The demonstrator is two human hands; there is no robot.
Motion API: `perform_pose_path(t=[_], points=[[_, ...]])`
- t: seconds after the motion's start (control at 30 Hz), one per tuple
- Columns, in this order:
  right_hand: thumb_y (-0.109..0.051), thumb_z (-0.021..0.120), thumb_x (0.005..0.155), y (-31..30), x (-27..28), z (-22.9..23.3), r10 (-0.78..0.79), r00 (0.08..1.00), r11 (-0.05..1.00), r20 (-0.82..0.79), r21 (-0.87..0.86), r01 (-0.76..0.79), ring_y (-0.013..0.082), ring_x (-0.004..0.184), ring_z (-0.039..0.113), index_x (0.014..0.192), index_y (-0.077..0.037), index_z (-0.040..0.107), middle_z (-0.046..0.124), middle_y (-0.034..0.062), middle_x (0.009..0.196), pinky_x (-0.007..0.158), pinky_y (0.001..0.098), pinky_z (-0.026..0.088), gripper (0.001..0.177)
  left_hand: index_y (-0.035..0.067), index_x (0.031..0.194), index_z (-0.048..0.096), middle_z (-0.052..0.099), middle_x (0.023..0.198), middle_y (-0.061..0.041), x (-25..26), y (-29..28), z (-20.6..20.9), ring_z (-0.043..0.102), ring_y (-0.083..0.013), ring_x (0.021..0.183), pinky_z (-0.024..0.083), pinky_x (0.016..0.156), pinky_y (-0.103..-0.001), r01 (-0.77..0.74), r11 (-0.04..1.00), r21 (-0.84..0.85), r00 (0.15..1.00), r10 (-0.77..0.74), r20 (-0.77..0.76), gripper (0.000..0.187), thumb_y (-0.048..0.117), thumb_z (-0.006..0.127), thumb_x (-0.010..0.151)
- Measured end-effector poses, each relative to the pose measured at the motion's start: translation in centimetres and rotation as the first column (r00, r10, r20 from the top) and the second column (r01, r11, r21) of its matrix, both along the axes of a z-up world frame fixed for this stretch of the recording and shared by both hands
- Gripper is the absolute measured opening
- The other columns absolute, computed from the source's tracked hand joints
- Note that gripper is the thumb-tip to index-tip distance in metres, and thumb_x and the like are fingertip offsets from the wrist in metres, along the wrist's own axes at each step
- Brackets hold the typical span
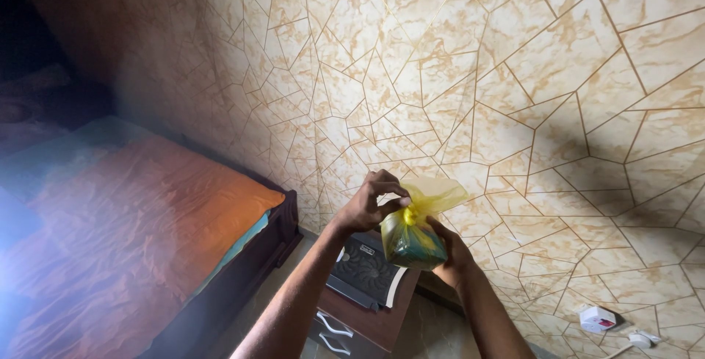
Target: Replacing a lightbulb by preparing a cleaning solution and getting a new bulb from a drawer.
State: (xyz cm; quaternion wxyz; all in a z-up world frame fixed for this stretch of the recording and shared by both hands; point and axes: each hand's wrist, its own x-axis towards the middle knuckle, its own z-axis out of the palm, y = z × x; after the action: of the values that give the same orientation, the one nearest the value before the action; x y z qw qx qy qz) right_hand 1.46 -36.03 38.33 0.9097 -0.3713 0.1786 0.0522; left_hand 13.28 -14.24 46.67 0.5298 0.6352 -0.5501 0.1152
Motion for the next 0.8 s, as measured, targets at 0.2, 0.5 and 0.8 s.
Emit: perform_pose_path(t=[0.2,0.5,0.8], points=[[-0.035,0.06,0.097,0.3,0.4,0.1,-0.005,0.996,0.999,-0.087,-0.038,0.002,0.0232,0.096,0.071,0.124,-0.005,0.061,0.073,0.0116,0.11,0.086,0.0403,0.057,0.041,0.01,0.101,0.075,0.067,0.102,-0.009,-1.1,0.4,0.7,0.056,-0.0282,0.1,0.044,0.095,-0.039,-0.128,0.976,0.177,0.99,0.136,-0.032,0.013,0.014,0.076,0.088],[-0.03,0.066,0.092,-0.6,1.1,0.3,-0.245,0.969,0.847,-0.026,-0.492,0.201,0.0188,0.087,0.069,0.118,-0.011,0.066,0.071,0.0041,0.103,0.072,0.0369,0.057,0.032,0.011,0.094,0.074,0.073,0.1,-0.006,-1.5,0.0,0.0,0.056,-0.0298,0.11,0.045,0.096,-0.043,-0.291,0.945,0.151,0.957,0.288,0.042,0.01,0.019,0.074,0.088],[-0.007,0.077,0.089,0.7,1.1,6.8,-0.305,0.791,0.367,0.531,-0.701,0.612,0.0141,0.07,0.066,0.102,-0.002,0.073,0.073,0.0079,0.083,0.062,0.0274,0.052,0.015,0.012,0.094,0.077,0.073,0.099,-0.005,-2.7,0.0,1.3,0.055,-0.0271,0.114,0.043,0.094,-0.046,-0.352,0.896,0.27,0.925,0.377,-0.045,0.017,0.028,0.072,0.09]])
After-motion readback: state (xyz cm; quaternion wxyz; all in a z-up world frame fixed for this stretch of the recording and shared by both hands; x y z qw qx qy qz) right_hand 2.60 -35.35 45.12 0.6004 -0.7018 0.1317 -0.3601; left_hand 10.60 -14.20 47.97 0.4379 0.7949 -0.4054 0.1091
